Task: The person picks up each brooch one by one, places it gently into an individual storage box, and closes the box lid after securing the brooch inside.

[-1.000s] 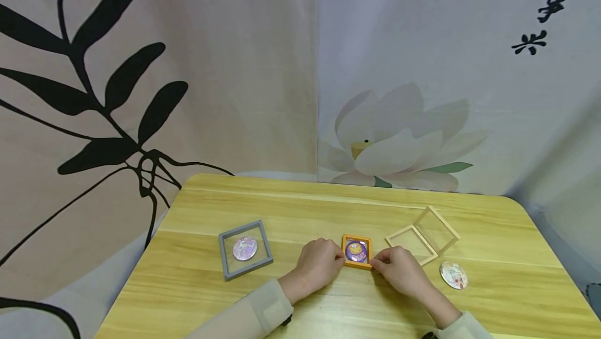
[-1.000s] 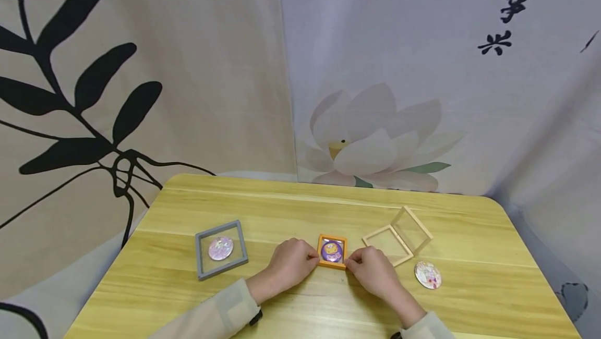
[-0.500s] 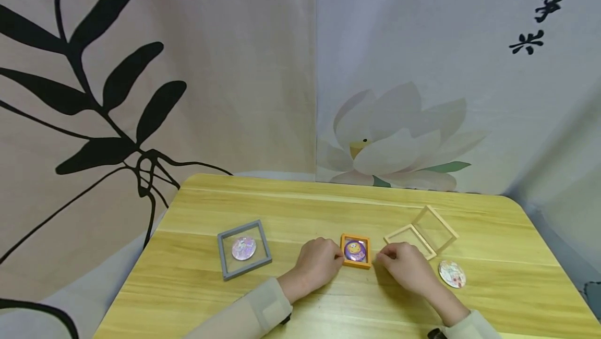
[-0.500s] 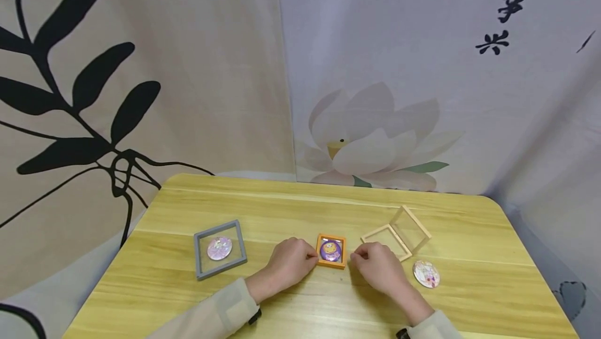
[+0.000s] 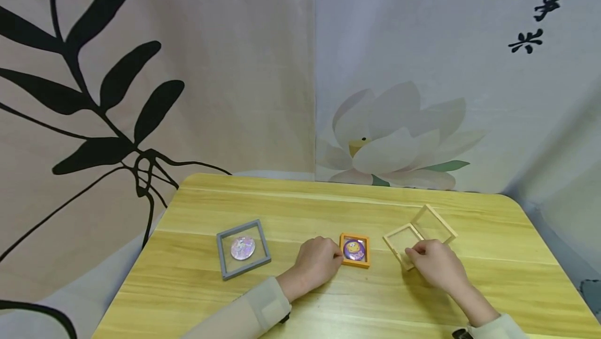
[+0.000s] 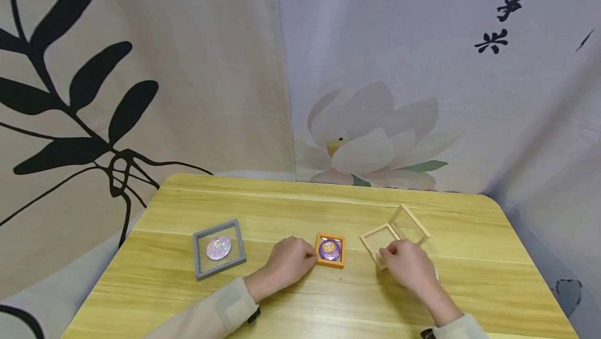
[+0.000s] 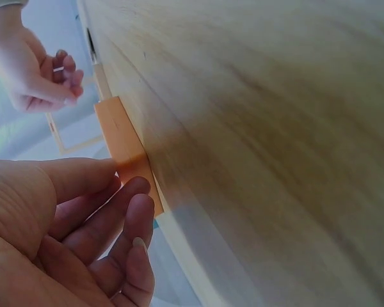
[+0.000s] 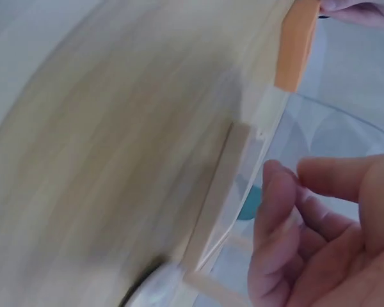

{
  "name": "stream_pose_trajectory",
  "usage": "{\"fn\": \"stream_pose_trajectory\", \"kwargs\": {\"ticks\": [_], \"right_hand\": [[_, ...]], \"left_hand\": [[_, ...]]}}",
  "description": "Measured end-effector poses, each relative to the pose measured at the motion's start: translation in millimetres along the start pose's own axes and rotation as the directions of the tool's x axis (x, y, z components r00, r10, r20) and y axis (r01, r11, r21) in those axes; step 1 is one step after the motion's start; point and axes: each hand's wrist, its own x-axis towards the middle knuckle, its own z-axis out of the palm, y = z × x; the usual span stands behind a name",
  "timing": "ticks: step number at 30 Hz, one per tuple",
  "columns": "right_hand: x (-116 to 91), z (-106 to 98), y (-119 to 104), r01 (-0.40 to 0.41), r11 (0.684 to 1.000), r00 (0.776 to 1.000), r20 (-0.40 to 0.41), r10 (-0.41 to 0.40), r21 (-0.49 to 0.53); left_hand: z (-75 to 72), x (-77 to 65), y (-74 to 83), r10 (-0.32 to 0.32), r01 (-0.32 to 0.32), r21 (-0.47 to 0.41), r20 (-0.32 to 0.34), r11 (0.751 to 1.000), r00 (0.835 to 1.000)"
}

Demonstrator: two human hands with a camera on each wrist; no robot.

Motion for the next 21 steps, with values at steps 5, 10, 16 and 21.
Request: {"fn": "stream_pose_trajectory", "kwargs": {"ticks": [5,10,16,21], "right_hand": [[0,-3,12,-0.057,0.997,0.998,-0.011,0.057,-0.057],[-1,-4,20,-0.087,0.992,0.996,-0.006,0.087,-0.090],[-2,-4,25,-0.108,0.986,0.994,0.019,0.112,-0.124],[-3,-4,27,-0.116,0.984,0.993,0.019,0.119,-0.133]], "left_hand": [[-0.2,0.3,0.1,0.007,-0.007,-0.002,0.001,1.000,1.000],[-0.5,0.7,-0.1,0.009,-0.009,-0.003,-0.001,1.000,1.000],[-1.3,0.9,1.5,0.006,-0.006,0.012,0.000,1.000,1.000],[-1.9,2.8,4.4,0.011,-0.011,0.019,0.004,1.000,1.000]]}}
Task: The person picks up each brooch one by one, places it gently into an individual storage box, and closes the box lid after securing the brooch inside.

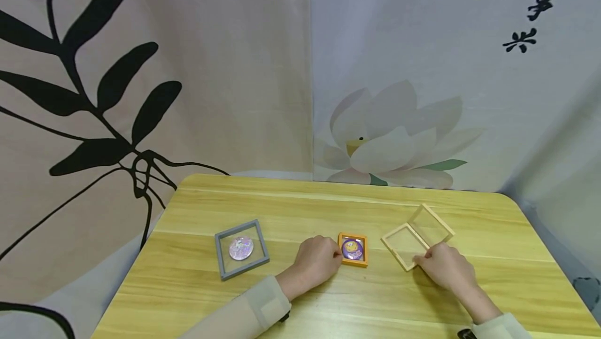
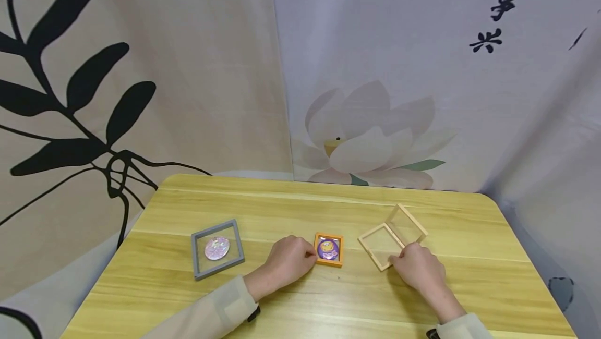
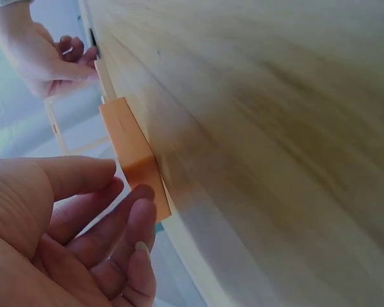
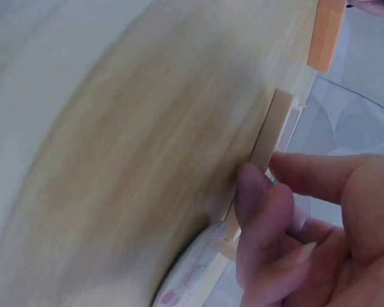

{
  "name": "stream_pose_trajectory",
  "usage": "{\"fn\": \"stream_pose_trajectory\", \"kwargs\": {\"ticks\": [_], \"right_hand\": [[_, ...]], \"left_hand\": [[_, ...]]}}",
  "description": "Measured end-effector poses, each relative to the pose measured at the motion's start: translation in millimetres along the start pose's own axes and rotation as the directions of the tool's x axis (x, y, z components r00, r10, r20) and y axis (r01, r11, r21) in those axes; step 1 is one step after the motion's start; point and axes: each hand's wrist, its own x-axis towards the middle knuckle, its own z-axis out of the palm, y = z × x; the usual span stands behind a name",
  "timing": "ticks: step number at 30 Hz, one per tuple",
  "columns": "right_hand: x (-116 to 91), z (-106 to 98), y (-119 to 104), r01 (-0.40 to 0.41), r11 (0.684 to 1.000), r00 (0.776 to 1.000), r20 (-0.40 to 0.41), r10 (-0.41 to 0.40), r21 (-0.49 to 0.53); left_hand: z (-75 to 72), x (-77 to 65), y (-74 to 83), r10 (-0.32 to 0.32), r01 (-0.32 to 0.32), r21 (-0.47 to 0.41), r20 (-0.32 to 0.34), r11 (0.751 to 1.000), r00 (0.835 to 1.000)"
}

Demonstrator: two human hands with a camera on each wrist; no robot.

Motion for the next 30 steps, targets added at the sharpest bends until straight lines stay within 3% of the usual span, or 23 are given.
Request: {"fn": "stream_pose_trajectory", "kwargs": {"ticks": [9,13,23,26,30], "right_hand": [[-4,-2,5,0.022,1.000,1.000,0.007,-0.022,0.010],[-8,-2,7,0.035,0.999,0.999,0.016,-0.035,0.017],[-11,-3,12,0.070,0.997,0.997,0.028,-0.070,0.026],[-13,-3,14,0.077,0.997,0.996,0.032,-0.078,0.027],[-14,-4,15,0.080,0.996,0.996,0.044,-0.082,0.036]], "left_hand": [[-1.2,11.8,20.4,0.014,-0.018,-0.045,-0.087,0.999,0.996],[3.0,20.4,33.4,0.037,-0.040,-0.041,-0.085,0.998,0.996],[18.6,40.3,68.1,0.041,-0.041,0.024,0.015,0.999,0.999],[22.3,45.0,77.6,-0.022,0.023,-0.002,0.079,1.000,0.997],[26.3,49.3,88.9,-0.122,0.125,-0.009,0.151,0.992,0.981]]}}
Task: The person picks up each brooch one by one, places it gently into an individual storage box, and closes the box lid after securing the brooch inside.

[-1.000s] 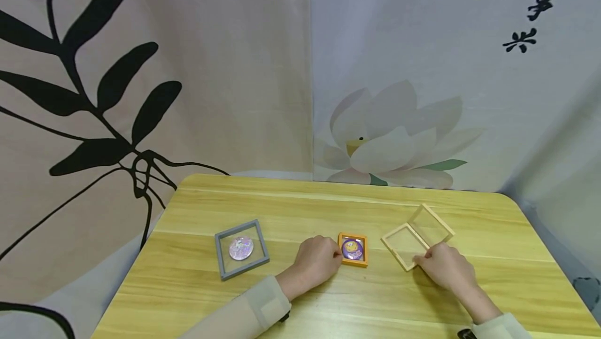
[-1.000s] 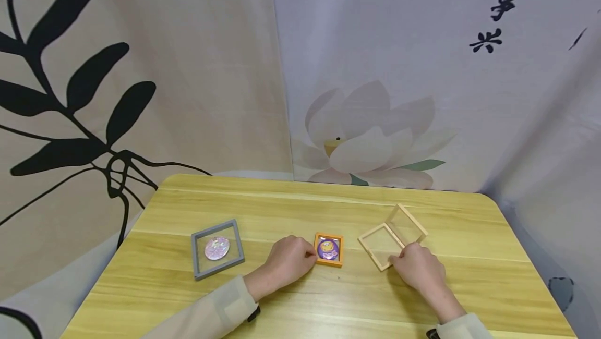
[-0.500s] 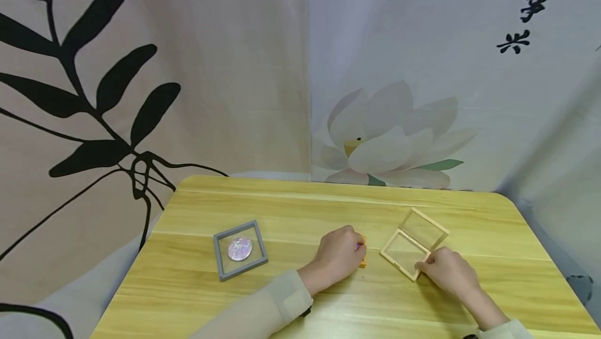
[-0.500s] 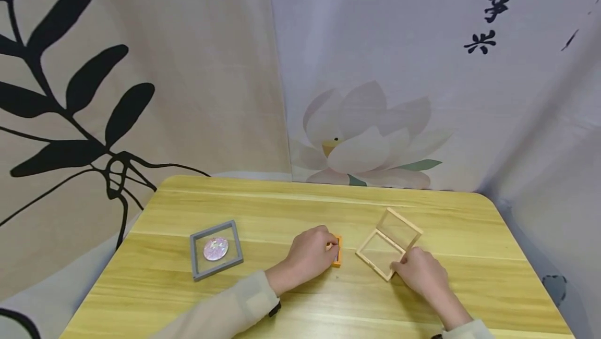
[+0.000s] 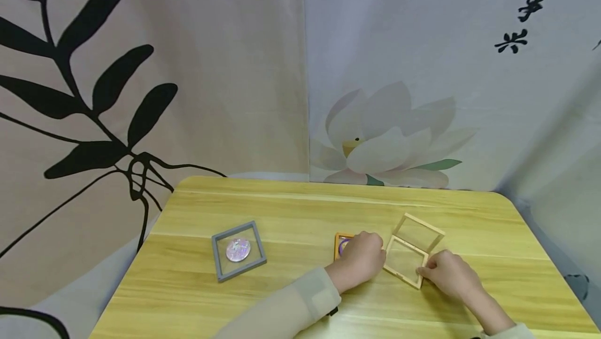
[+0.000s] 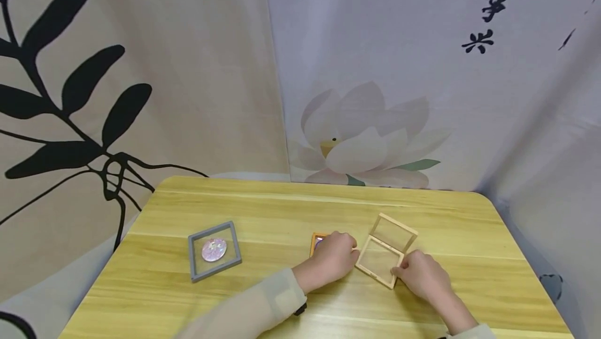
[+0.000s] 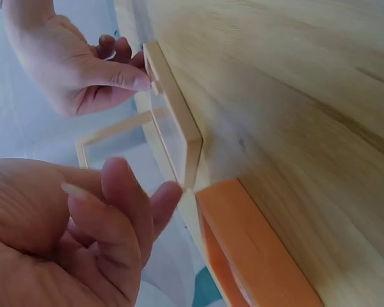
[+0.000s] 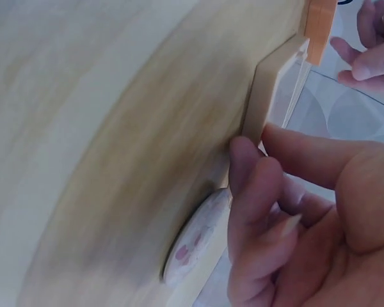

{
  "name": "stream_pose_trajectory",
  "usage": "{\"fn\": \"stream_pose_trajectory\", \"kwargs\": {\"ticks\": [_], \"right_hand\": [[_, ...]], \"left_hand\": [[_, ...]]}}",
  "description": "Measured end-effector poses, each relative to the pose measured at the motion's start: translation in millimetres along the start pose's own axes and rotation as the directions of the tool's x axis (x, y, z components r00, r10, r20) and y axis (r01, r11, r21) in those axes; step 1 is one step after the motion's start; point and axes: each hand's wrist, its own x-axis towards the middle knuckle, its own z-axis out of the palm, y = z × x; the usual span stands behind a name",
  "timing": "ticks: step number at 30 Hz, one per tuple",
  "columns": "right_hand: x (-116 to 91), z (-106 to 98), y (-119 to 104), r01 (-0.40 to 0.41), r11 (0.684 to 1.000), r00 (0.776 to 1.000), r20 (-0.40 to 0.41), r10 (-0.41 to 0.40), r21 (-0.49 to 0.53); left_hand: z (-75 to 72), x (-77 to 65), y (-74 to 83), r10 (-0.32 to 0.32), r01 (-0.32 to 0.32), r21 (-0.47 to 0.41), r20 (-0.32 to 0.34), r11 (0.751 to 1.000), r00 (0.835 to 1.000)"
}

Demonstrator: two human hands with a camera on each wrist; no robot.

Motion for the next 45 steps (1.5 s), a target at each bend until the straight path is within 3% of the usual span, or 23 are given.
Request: {"fn": "stream_pose_trajectory", "kwargs": {"ticks": [7,17,21,32,45], "right_hand": [[0,0,1,0.005,1.000,1.000,0.014,-0.005,-0.002],[-2,0,5,0.031,0.999,1.000,0.006,-0.031,-0.016],[-2,-1,3,0.049,0.998,0.999,0.004,-0.049,-0.030],[-3,-33,12,0.023,1.000,0.991,-0.133,-0.024,-0.005],[0,-24,43,0.088,0.974,0.996,0.008,-0.089,-0.210]], "left_hand": [[9.6,5.4,10.2,-0.061,0.059,0.046,0.031,0.997,0.998],[24.3,0.0,12.8,-0.010,0.003,0.123,0.053,0.992,0.999],[26.9,-1.7,10.5,-0.023,0.015,0.121,0.065,0.993,0.998],[30.5,-0.1,14.4,-0.038,0.027,0.155,0.071,0.988,0.997],[29.9,1.9,15.6,-0.108,0.090,0.180,0.091,0.980,0.990]]}}
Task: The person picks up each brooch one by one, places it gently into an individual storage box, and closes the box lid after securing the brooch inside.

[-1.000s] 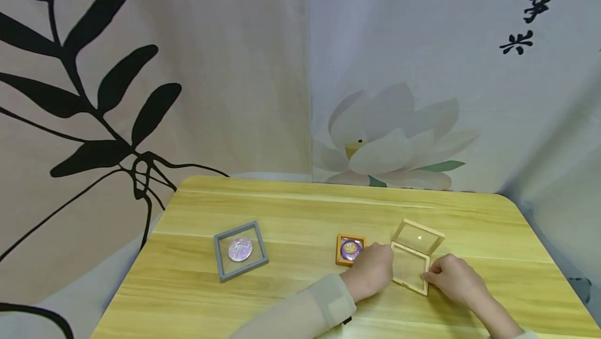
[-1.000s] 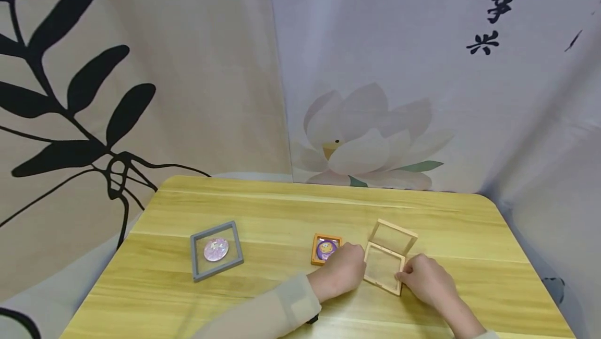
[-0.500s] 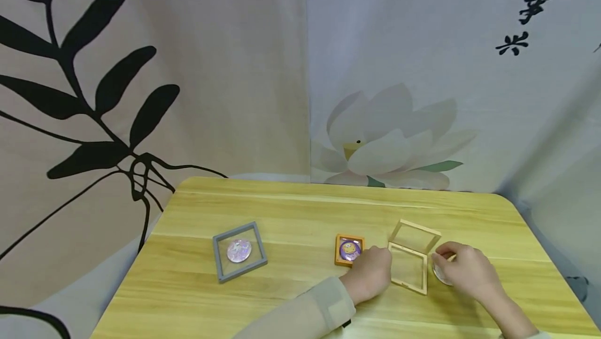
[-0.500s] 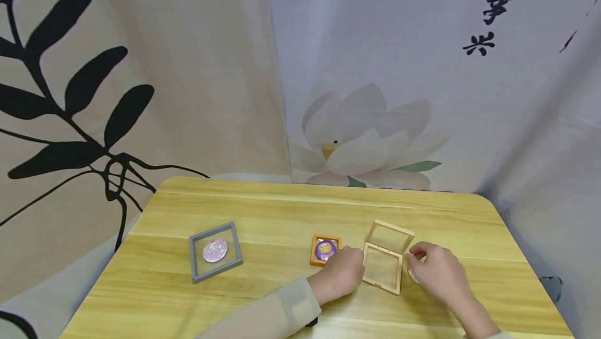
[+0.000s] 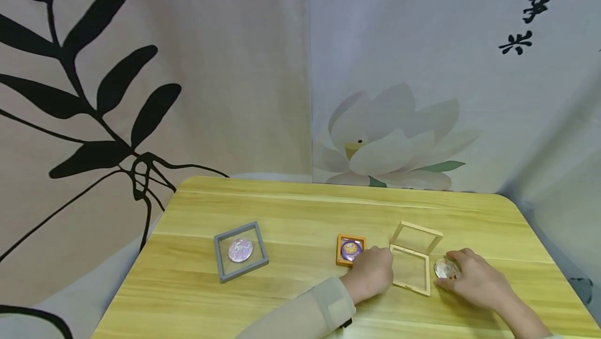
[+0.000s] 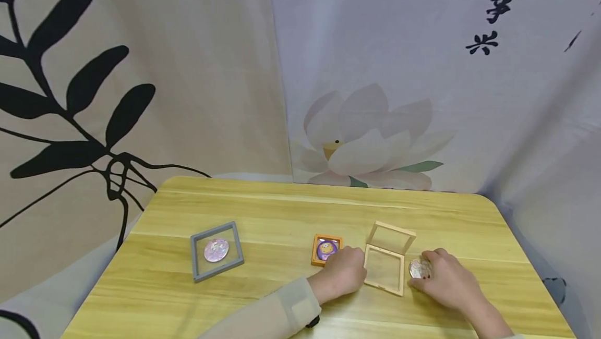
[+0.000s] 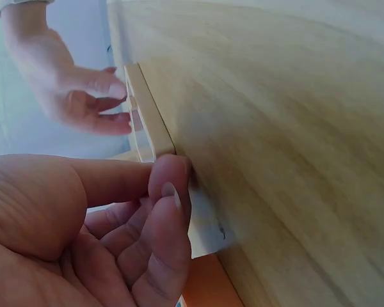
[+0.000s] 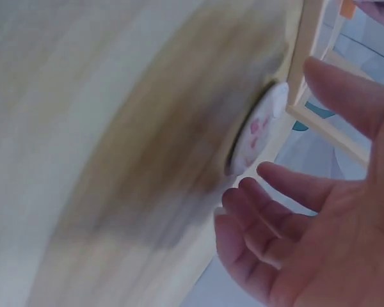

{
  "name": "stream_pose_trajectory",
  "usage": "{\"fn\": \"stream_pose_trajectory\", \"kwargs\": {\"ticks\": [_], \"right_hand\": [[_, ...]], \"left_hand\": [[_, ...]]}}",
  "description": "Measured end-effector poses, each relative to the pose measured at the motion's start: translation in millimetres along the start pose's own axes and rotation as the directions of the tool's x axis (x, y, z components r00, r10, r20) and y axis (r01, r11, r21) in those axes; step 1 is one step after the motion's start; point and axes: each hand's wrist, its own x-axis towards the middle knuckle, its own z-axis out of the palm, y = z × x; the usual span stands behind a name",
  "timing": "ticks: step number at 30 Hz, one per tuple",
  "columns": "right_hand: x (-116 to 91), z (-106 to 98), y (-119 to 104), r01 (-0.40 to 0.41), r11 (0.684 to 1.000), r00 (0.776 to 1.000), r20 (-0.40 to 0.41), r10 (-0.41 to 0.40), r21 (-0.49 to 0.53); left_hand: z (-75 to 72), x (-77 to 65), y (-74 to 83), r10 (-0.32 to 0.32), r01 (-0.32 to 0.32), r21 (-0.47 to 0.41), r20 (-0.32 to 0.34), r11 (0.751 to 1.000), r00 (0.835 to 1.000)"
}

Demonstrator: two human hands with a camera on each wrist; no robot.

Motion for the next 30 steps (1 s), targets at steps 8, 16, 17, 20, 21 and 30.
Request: {"fn": "stream_pose_trajectory", "kwargs": {"ticks": [8,16,17,20,21,30], "right_hand": [[2,5,0,0.001,1.000,1.000,0.030,0.000,-0.022],[3,6,-4,0.006,1.000,0.999,0.040,-0.005,-0.025],[3,7,-4,0.006,1.000,1.000,0.028,-0.005,-0.029],[2,7,-6,0.011,0.999,1.000,-0.024,-0.011,-0.031],[2,7,-7,0.010,0.999,0.999,-0.042,-0.011,-0.030],[-3,-4,-22,-0.009,1.000,0.990,-0.141,0.005,-0.025]], "left_hand": [[-1.3,1.6,2.2,-0.043,0.043,0.007,0.015,0.999,0.999],[-0.1,3.3,0.7,-0.038,0.038,-0.002,0.013,0.999,0.999],[0.2,3.6,0.6,-0.037,0.037,-0.001,0.011,0.999,0.999],[0.6,4.2,0.3,-0.034,0.034,0.001,0.009,0.999,0.999],[0.8,4.4,0.3,-0.034,0.034,-0.001,0.010,0.999,0.999],[1.7,4.7,0.6,-0.046,0.046,-0.003,0.011,0.999,0.999]]}}
